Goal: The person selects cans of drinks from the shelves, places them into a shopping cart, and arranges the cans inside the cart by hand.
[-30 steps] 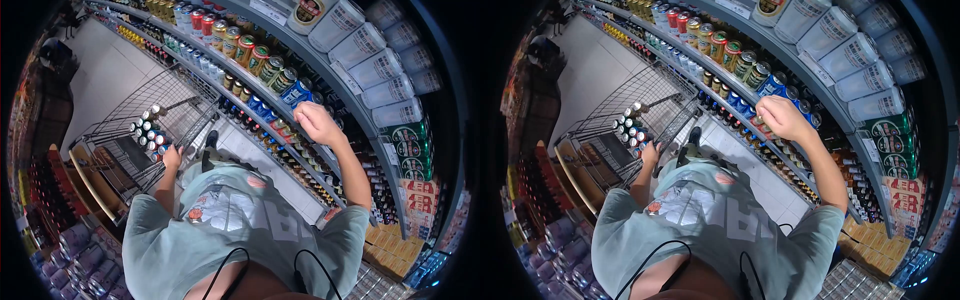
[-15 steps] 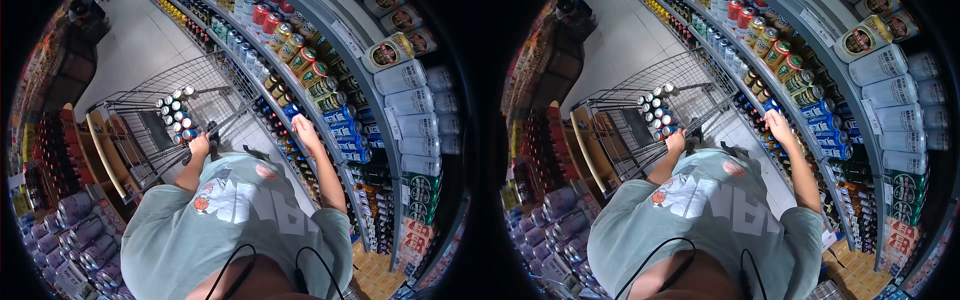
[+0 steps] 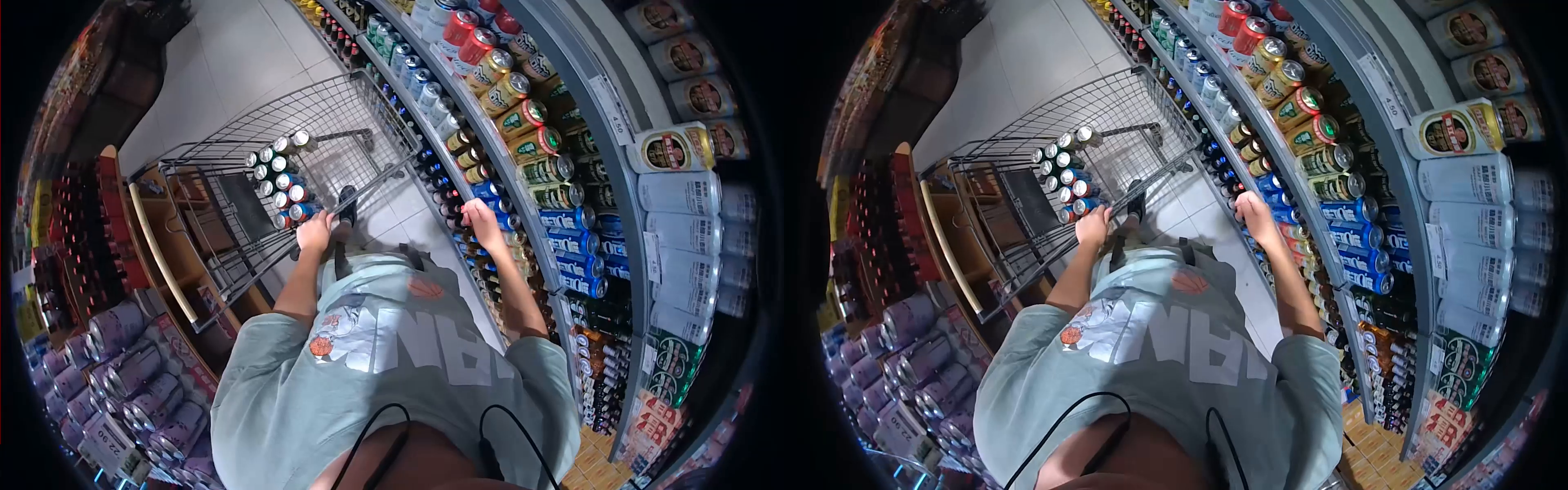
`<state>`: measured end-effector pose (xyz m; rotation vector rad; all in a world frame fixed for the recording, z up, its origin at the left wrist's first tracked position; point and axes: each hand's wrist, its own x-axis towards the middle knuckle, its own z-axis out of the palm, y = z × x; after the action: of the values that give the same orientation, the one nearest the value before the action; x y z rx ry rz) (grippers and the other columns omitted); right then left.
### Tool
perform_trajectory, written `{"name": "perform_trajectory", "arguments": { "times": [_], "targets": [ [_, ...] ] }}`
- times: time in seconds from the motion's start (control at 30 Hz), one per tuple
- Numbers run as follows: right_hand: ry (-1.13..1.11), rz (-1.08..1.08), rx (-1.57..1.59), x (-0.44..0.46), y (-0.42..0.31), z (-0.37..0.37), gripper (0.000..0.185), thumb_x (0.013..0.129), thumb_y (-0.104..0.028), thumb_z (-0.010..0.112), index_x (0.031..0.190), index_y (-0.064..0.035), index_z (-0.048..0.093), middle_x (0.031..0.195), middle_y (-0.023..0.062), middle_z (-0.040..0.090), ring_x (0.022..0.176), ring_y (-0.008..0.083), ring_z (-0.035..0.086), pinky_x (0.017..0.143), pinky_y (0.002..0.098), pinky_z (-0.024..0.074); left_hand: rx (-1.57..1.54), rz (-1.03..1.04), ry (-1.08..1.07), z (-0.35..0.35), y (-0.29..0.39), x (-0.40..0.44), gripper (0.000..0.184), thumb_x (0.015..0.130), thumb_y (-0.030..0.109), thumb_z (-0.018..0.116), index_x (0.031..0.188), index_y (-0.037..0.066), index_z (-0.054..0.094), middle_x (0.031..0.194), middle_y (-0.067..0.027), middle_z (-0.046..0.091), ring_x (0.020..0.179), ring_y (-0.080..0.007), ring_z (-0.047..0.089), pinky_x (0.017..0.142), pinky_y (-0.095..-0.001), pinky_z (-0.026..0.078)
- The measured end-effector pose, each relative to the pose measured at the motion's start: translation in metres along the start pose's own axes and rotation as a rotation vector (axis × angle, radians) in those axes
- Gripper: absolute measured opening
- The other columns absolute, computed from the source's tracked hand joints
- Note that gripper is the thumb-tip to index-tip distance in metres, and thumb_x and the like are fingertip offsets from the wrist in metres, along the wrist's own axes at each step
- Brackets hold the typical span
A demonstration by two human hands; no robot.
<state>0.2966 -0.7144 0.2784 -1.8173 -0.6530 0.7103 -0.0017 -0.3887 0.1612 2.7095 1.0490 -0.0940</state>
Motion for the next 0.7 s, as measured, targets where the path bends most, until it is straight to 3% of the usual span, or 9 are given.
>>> {"name": "perform_trajectory", "arguments": {
  "times": [0.17, 0.4, 0.6, 0.7],
  "targets": [
    [-0.128, 0.073, 0.047, 0.023, 0.008, 0.044, 0.019, 0.105, -0.013, 0.047, 0.093, -0.0035, 0.059, 0.071, 0.0025, 0.055, 0.069, 0.0109, 0.056, 0.064, 0.0273, 0.0447, -0.032, 0.110, -0.062, -0.010, -0.028, 0.027, 0.038, 0.103, 0.045, 0.049, 0.089, 0.012, 0.063, 0.068, -0.0147, 0.068, 0.065, -0.0366, 0.069, 0.057, -0.0488, 0.054],
    [-0.274, 0.073, 0.021, 0.089, -0.010, 0.118, 0.018, 0.104, -0.017, 0.053, 0.096, -0.0031, 0.062, 0.073, 0.0028, 0.059, 0.069, 0.0110, 0.056, 0.065, 0.0261, 0.0431, -0.050, 0.095, -0.041, -0.017, -0.059, 0.058, 0.039, 0.103, 0.046, 0.048, 0.089, 0.013, 0.063, 0.068, -0.0145, 0.068, 0.063, -0.0355, 0.069, 0.057, -0.0490, 0.054],
    [-0.430, 0.113, -0.064, 0.191, -0.068, 0.196, 0.017, 0.102, -0.017, 0.059, 0.107, -0.0015, 0.063, 0.085, 0.0039, 0.065, 0.076, 0.0082, 0.059, 0.065, 0.0271, 0.0474, -0.048, 0.078, -0.217, -0.036, -0.080, 0.086, 0.038, 0.105, 0.045, 0.044, 0.098, 0.011, 0.059, 0.092, -0.0122, 0.072, 0.071, -0.0345, 0.072, 0.060, -0.0471, 0.057],
    [-0.417, -0.012, -0.136, 0.260, -0.063, 0.249, 0.020, 0.096, -0.014, 0.064, 0.112, -0.0027, 0.062, 0.092, 0.0098, 0.068, 0.083, 0.0185, 0.066, 0.073, 0.0326, 0.0515, -0.182, 0.062, -0.176, -0.041, -0.089, 0.099, 0.032, 0.102, 0.039, 0.052, 0.095, 0.008, 0.055, 0.086, -0.0138, 0.070, 0.071, -0.0348, 0.070, 0.060, -0.0461, 0.056]
  ]
}}
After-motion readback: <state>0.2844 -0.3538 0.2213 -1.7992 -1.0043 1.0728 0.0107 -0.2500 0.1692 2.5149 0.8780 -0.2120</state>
